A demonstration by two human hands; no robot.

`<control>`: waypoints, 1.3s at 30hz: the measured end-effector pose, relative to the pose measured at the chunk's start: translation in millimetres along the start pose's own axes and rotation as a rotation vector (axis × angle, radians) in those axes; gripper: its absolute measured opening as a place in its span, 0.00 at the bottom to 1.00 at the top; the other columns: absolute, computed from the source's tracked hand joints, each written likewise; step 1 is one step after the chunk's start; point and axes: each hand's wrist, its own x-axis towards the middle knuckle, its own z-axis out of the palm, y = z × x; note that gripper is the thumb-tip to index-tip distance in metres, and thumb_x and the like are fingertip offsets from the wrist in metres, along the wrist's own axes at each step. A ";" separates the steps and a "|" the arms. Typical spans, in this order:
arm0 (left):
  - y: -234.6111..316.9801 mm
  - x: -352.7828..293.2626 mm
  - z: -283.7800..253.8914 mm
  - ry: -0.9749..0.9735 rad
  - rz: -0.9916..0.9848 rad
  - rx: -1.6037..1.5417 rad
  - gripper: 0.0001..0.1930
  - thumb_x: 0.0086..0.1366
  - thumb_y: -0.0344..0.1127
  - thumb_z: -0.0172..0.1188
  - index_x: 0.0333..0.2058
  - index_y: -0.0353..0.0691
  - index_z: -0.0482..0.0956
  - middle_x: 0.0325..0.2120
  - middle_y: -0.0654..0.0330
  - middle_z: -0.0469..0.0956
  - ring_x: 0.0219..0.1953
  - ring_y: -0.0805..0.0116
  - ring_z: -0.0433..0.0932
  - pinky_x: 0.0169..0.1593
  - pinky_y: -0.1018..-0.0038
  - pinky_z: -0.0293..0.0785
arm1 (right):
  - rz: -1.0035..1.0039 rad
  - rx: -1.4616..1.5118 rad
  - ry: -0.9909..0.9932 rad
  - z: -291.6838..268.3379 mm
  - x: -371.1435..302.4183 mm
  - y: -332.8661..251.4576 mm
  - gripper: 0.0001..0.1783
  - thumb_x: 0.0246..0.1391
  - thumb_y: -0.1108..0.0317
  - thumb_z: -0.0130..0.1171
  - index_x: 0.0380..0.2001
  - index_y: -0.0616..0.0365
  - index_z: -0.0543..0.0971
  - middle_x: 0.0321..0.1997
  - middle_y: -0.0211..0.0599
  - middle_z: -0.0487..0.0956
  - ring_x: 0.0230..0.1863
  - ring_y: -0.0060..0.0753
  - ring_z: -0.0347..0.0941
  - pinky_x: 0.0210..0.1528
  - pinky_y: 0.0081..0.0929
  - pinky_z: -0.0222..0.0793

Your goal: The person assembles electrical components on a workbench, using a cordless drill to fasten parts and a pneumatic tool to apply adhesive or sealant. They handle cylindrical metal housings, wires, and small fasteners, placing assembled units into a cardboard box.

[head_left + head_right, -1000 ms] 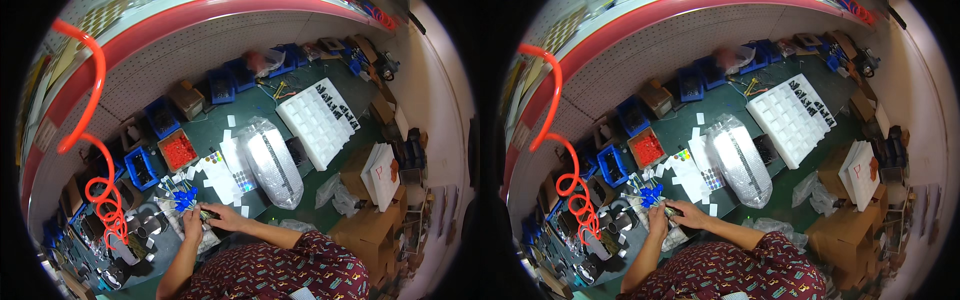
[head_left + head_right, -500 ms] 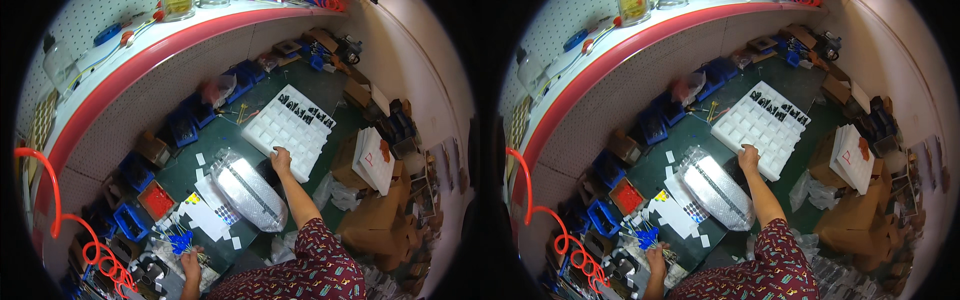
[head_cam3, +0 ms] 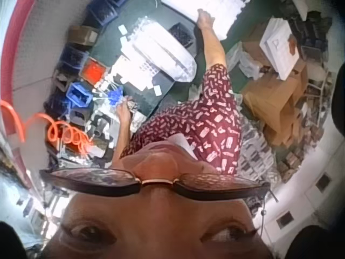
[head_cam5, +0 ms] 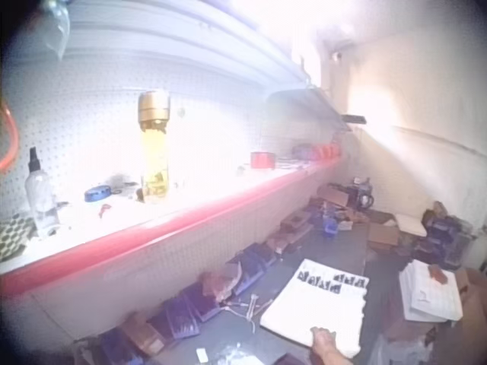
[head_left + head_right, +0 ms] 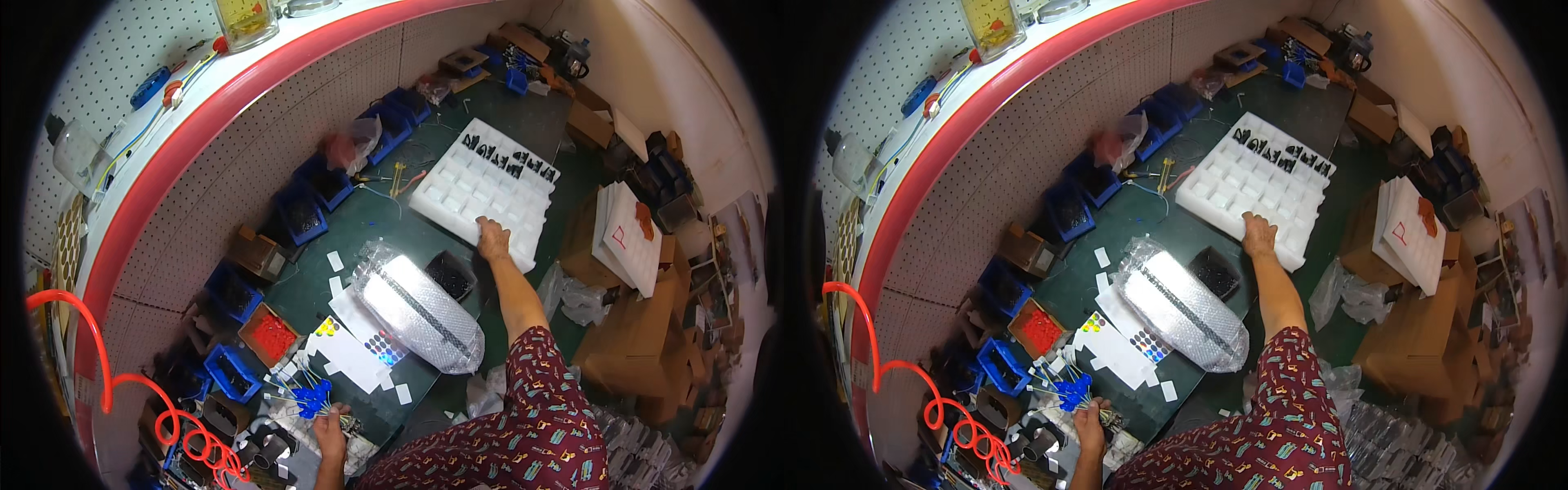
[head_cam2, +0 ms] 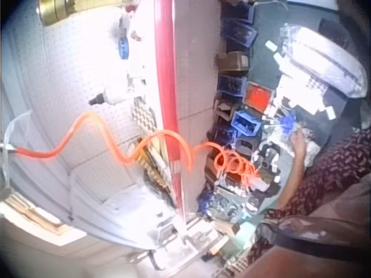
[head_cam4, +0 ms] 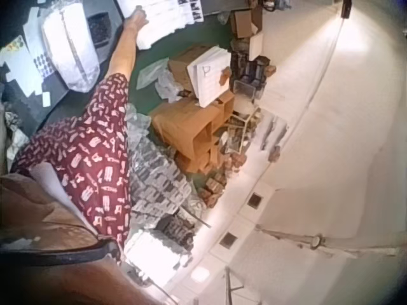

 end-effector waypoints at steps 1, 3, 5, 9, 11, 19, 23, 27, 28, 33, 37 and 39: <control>2.6 -1.0 2.6 0.004 0.036 0.007 0.14 0.76 0.35 0.53 0.47 0.28 0.79 0.37 0.52 0.85 0.38 0.66 0.83 0.44 0.71 0.78 | 0.036 -0.044 0.021 -1.5 3.7 7.6 0.28 0.51 0.79 0.60 0.56 0.45 0.75 0.50 0.45 0.81 0.56 0.52 0.76 0.55 0.57 0.66; 7.3 -5.1 8.7 0.028 0.108 0.017 0.14 0.76 0.35 0.53 0.47 0.27 0.79 0.37 0.53 0.84 0.38 0.67 0.82 0.45 0.72 0.78 | 0.051 -0.042 0.082 -6.4 6.8 13.4 0.26 0.52 0.78 0.60 0.56 0.46 0.76 0.50 0.43 0.81 0.56 0.50 0.76 0.55 0.55 0.66; 16.0 -5.7 7.1 -0.022 0.081 0.079 0.14 0.76 0.36 0.54 0.47 0.27 0.79 0.38 0.54 0.84 0.40 0.67 0.82 0.46 0.72 0.77 | 0.026 -0.001 0.118 -12.9 2.6 12.1 0.25 0.53 0.78 0.61 0.55 0.47 0.77 0.49 0.43 0.81 0.56 0.49 0.76 0.55 0.54 0.66; 10.0 -13.0 1.6 -0.015 0.055 0.031 0.13 0.76 0.35 0.55 0.46 0.28 0.79 0.39 0.54 0.84 0.42 0.67 0.82 0.48 0.70 0.77 | -0.003 0.061 0.182 -12.2 0.5 13.1 0.26 0.52 0.77 0.64 0.55 0.48 0.77 0.49 0.41 0.81 0.56 0.49 0.75 0.55 0.52 0.65; 10.3 -21.7 6.1 0.024 0.073 -0.036 0.13 0.76 0.34 0.54 0.48 0.29 0.79 0.39 0.55 0.84 0.41 0.69 0.82 0.48 0.71 0.78 | 0.014 0.070 0.160 -5.3 -0.1 8.8 0.25 0.53 0.76 0.64 0.55 0.47 0.77 0.49 0.41 0.81 0.57 0.49 0.75 0.57 0.53 0.64; 24.7 -30.8 -5.4 -0.159 0.102 0.098 0.18 0.75 0.31 0.53 0.59 0.30 0.72 0.45 0.55 0.83 0.45 0.72 0.78 0.52 0.73 0.73 | -0.246 0.814 0.336 -29.8 -81.5 -88.5 0.13 0.60 0.73 0.57 0.46 0.67 0.82 0.41 0.48 0.84 0.40 0.39 0.81 0.45 0.33 0.77; 16.4 -32.6 -0.2 -0.159 0.172 0.132 0.19 0.75 0.31 0.54 0.61 0.30 0.69 0.42 0.57 0.83 0.45 0.74 0.78 0.50 0.76 0.71 | -0.638 0.840 -0.189 -1.5 -234.8 -175.6 0.15 0.67 0.68 0.59 0.51 0.66 0.80 0.44 0.36 0.84 0.41 0.27 0.80 0.42 0.26 0.77; 7.3 -36.8 -6.7 -0.057 0.259 0.339 0.17 0.70 0.34 0.59 0.54 0.35 0.75 0.35 0.52 0.83 0.38 0.66 0.81 0.44 0.70 0.75 | -0.065 1.424 -1.306 0.1 -383.9 -247.3 0.22 0.67 0.61 0.61 0.58 0.64 0.78 0.46 0.33 0.84 0.45 0.21 0.78 0.49 0.21 0.75; 9.1 -43.2 -15.0 -0.015 0.269 0.455 0.16 0.68 0.34 0.60 0.53 0.36 0.76 0.34 0.50 0.83 0.37 0.62 0.82 0.44 0.67 0.76 | -0.054 1.378 -1.341 -9.9 -402.6 -260.5 0.19 0.68 0.61 0.60 0.54 0.65 0.79 0.47 0.32 0.83 0.46 0.22 0.77 0.50 0.22 0.74; 30.5 -79.3 -39.7 0.094 0.417 0.998 0.24 0.59 0.34 0.62 0.54 0.36 0.74 0.43 0.41 0.81 0.46 0.39 0.80 0.49 0.51 0.76 | 0.371 1.527 -1.394 8.2 -469.7 -285.3 0.11 0.70 0.64 0.55 0.46 0.61 0.80 0.39 0.31 0.81 0.38 0.23 0.77 0.41 0.25 0.75; 24.7 -112.6 -72.3 -0.011 0.470 0.751 0.30 0.61 0.35 0.66 0.62 0.38 0.71 0.49 0.42 0.81 0.48 0.44 0.81 0.50 0.56 0.79 | 0.242 1.566 -1.170 -9.4 -493.9 -298.6 0.11 0.71 0.65 0.55 0.46 0.61 0.80 0.44 0.39 0.85 0.41 0.26 0.81 0.44 0.25 0.77; 16.2 -129.8 -94.0 -0.035 0.504 0.554 0.29 0.61 0.32 0.67 0.62 0.39 0.73 0.48 0.43 0.82 0.47 0.50 0.84 0.50 0.62 0.81 | 0.114 1.506 -1.079 -0.1 -497.1 -284.0 0.11 0.70 0.64 0.56 0.45 0.62 0.79 0.46 0.44 0.85 0.42 0.29 0.82 0.46 0.27 0.78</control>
